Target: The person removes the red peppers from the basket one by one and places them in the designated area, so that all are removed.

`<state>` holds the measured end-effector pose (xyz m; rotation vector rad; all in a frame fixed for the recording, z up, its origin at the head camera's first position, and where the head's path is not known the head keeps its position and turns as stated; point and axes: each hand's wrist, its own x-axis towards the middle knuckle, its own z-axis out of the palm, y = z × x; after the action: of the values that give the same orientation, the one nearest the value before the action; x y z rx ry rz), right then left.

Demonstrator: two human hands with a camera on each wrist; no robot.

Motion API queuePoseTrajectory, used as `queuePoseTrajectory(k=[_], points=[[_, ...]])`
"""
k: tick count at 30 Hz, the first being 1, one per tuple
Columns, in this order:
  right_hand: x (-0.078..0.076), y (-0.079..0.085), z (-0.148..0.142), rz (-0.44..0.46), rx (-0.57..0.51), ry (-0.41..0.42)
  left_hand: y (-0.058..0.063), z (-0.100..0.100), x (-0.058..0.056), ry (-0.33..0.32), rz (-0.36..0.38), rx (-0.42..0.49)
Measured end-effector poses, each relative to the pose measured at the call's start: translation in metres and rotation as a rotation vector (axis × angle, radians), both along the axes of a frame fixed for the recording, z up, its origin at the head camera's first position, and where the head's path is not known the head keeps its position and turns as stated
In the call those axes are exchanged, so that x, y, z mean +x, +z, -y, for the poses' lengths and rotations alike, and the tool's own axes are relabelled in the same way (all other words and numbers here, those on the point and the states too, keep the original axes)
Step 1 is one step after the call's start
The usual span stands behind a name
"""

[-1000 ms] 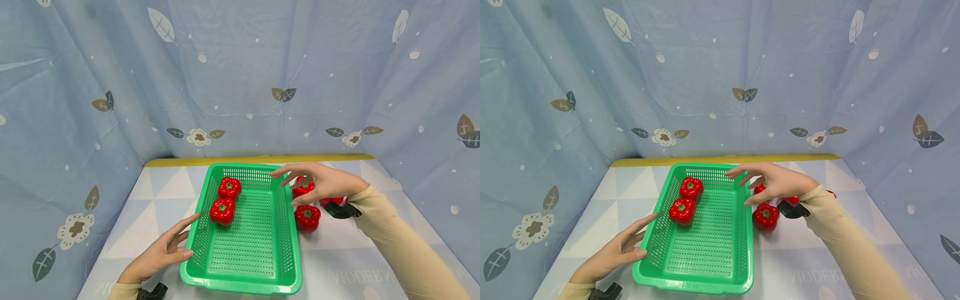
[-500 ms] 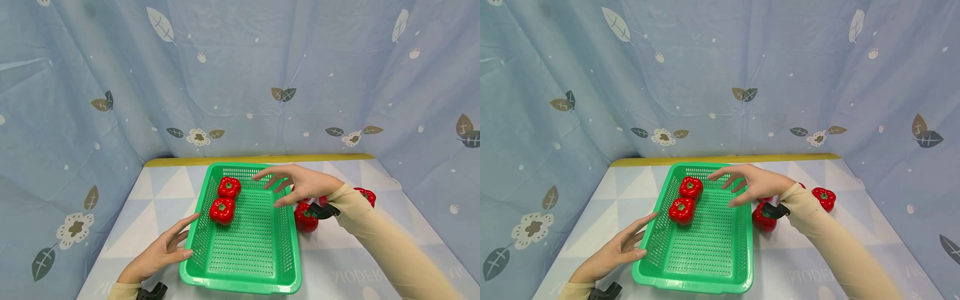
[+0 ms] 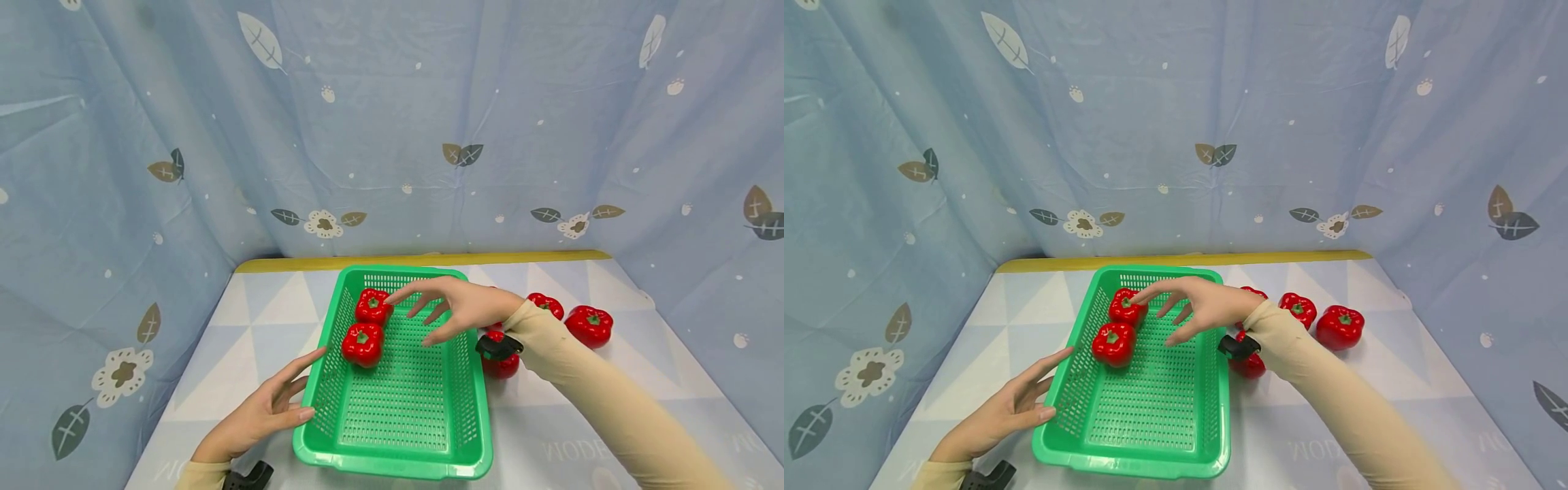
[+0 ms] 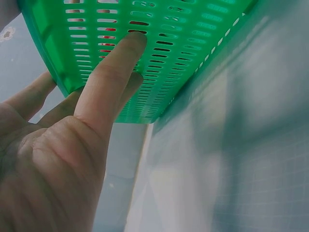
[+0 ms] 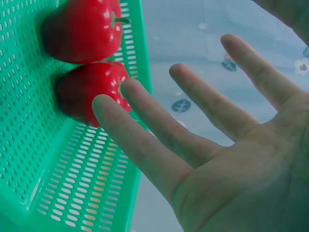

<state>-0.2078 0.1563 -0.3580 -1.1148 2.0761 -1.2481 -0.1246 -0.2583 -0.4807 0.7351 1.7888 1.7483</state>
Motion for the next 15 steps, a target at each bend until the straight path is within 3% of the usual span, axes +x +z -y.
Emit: queuePoseTrajectory(k=[15], points=[[-0.017, -0.014, 0.026, -0.015, 0.027, 0.035, 0.0, 0.001, -0.001, 0.006, 0.011, -0.024]])
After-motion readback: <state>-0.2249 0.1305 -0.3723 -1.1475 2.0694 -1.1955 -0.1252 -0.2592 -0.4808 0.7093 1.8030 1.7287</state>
